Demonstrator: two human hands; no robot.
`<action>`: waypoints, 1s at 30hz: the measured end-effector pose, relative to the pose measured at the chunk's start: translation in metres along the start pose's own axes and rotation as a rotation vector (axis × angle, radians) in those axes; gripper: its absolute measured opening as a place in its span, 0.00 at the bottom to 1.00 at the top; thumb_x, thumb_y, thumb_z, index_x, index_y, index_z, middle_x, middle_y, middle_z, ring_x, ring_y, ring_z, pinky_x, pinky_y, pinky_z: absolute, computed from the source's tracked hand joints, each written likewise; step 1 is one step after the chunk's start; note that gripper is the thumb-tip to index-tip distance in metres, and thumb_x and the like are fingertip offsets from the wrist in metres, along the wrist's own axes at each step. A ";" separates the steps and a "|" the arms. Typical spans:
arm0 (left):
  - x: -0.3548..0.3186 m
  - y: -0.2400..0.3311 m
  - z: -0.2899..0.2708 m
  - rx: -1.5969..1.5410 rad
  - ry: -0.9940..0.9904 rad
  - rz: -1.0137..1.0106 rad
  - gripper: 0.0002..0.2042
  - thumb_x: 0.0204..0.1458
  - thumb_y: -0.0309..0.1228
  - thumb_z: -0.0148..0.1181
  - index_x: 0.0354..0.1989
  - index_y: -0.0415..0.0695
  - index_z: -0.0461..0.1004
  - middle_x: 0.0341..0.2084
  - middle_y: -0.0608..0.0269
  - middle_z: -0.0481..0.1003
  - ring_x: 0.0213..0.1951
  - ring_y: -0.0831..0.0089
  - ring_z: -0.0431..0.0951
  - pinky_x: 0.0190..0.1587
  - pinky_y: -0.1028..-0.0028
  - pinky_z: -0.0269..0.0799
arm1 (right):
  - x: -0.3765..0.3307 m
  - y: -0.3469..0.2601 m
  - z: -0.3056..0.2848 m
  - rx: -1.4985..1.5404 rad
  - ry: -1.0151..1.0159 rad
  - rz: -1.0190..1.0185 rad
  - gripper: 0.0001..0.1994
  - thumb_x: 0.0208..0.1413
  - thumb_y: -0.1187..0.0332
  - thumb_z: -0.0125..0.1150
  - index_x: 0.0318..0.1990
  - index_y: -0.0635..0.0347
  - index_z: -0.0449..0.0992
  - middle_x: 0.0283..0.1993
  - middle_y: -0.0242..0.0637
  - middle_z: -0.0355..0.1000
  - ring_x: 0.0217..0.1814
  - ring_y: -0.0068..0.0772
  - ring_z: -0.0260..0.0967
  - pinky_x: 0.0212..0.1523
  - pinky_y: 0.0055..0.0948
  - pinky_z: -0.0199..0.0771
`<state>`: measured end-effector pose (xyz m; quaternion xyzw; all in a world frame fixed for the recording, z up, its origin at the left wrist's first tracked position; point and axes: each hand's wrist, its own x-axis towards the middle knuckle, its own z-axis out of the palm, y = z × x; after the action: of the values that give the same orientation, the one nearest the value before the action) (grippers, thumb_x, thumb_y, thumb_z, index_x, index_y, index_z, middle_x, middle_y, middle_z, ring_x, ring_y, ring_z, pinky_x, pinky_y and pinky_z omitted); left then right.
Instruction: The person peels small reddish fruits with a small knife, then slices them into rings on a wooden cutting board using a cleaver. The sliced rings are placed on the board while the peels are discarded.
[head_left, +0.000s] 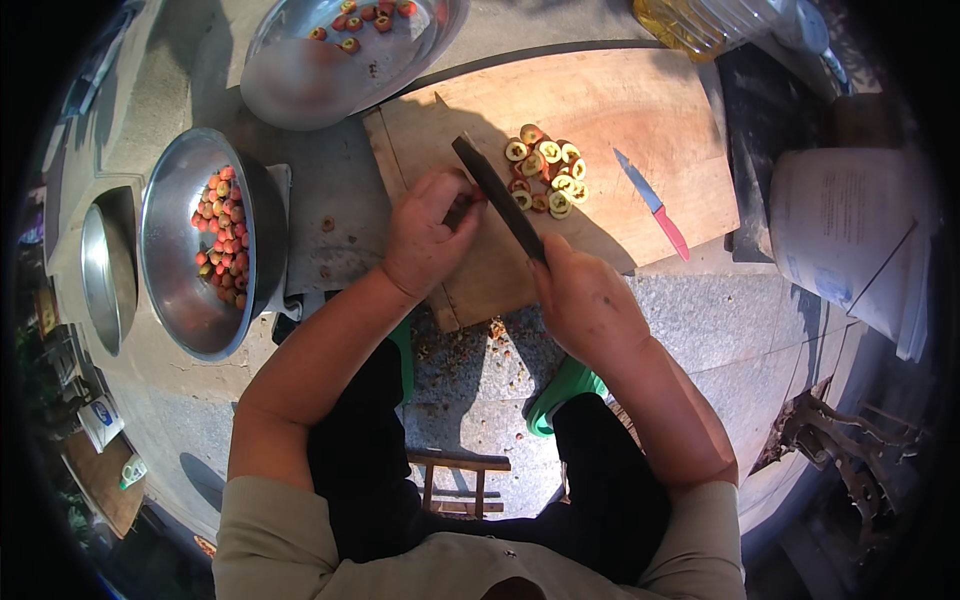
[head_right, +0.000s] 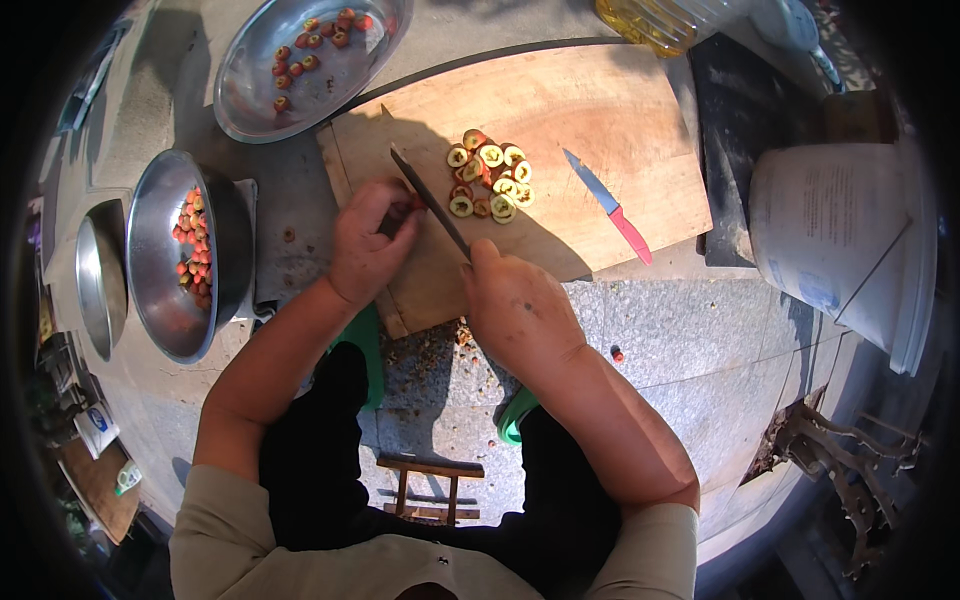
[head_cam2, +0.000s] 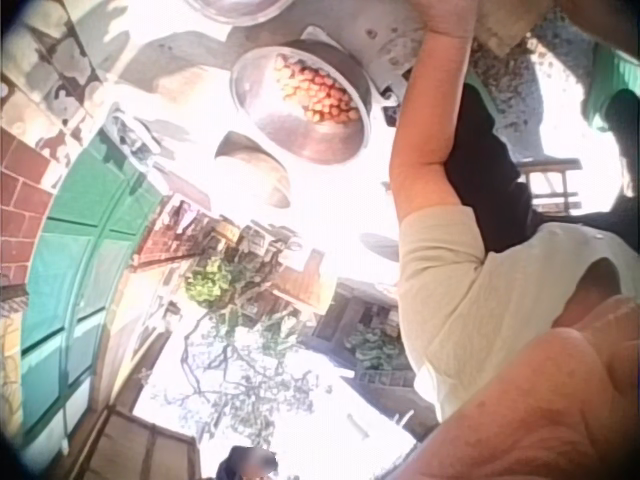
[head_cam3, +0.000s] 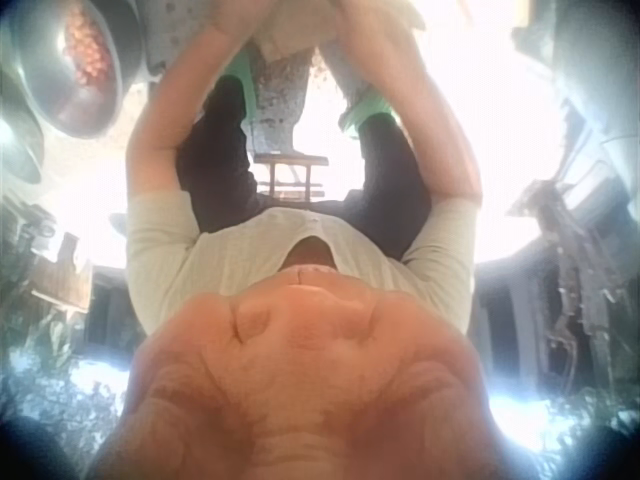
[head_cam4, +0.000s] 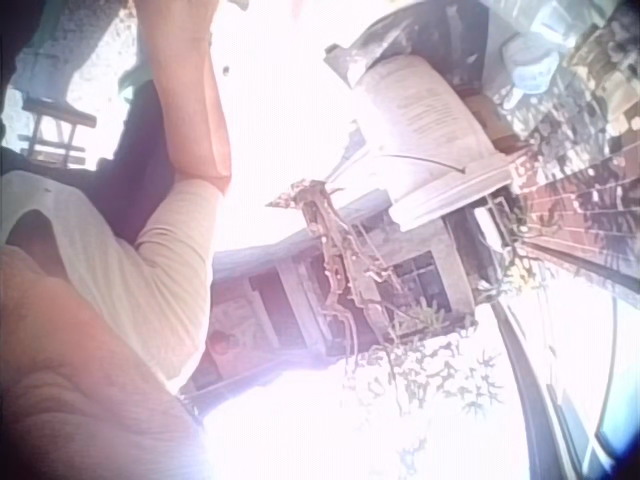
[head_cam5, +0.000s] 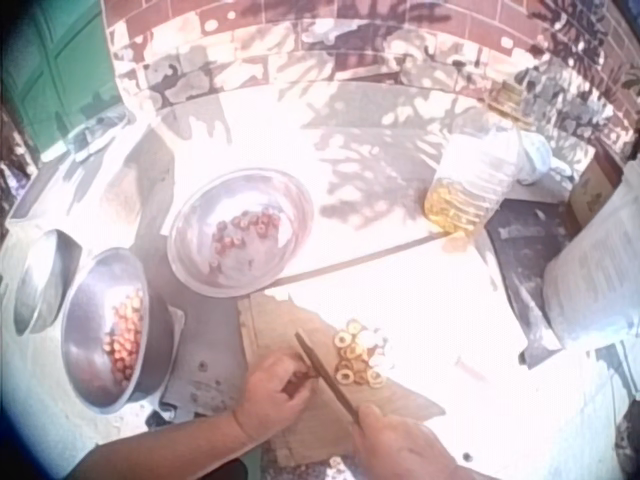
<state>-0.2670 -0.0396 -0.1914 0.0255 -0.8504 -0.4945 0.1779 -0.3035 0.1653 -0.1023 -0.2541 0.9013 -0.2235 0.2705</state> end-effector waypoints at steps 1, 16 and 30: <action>0.000 0.000 0.000 -0.005 0.003 -0.006 0.08 0.52 0.18 0.67 0.38 0.39 0.75 0.34 0.55 0.76 0.33 0.65 0.84 0.33 0.70 0.80 | 0.002 0.000 0.000 0.009 0.013 -0.006 0.09 0.67 0.65 0.53 0.41 0.63 0.69 0.31 0.59 0.76 0.36 0.67 0.75 0.38 0.60 0.72; -0.006 -0.003 0.001 0.027 0.021 -0.027 0.07 0.51 0.17 0.65 0.37 0.40 0.75 0.34 0.56 0.75 0.32 0.66 0.84 0.34 0.71 0.80 | 0.006 -0.003 -0.004 0.021 0.024 0.000 0.10 0.67 0.63 0.54 0.40 0.62 0.69 0.29 0.58 0.76 0.35 0.66 0.76 0.36 0.60 0.74; -0.002 -0.002 0.001 -0.007 0.028 -0.001 0.08 0.51 0.15 0.65 0.38 0.38 0.75 0.35 0.57 0.77 0.33 0.67 0.84 0.34 0.72 0.81 | 0.006 -0.003 0.000 0.002 0.028 -0.024 0.10 0.67 0.64 0.55 0.41 0.62 0.69 0.30 0.61 0.75 0.36 0.69 0.74 0.36 0.61 0.71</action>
<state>-0.2660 -0.0392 -0.1944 0.0323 -0.8460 -0.4972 0.1897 -0.3068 0.1594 -0.1027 -0.2617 0.9017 -0.2309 0.2553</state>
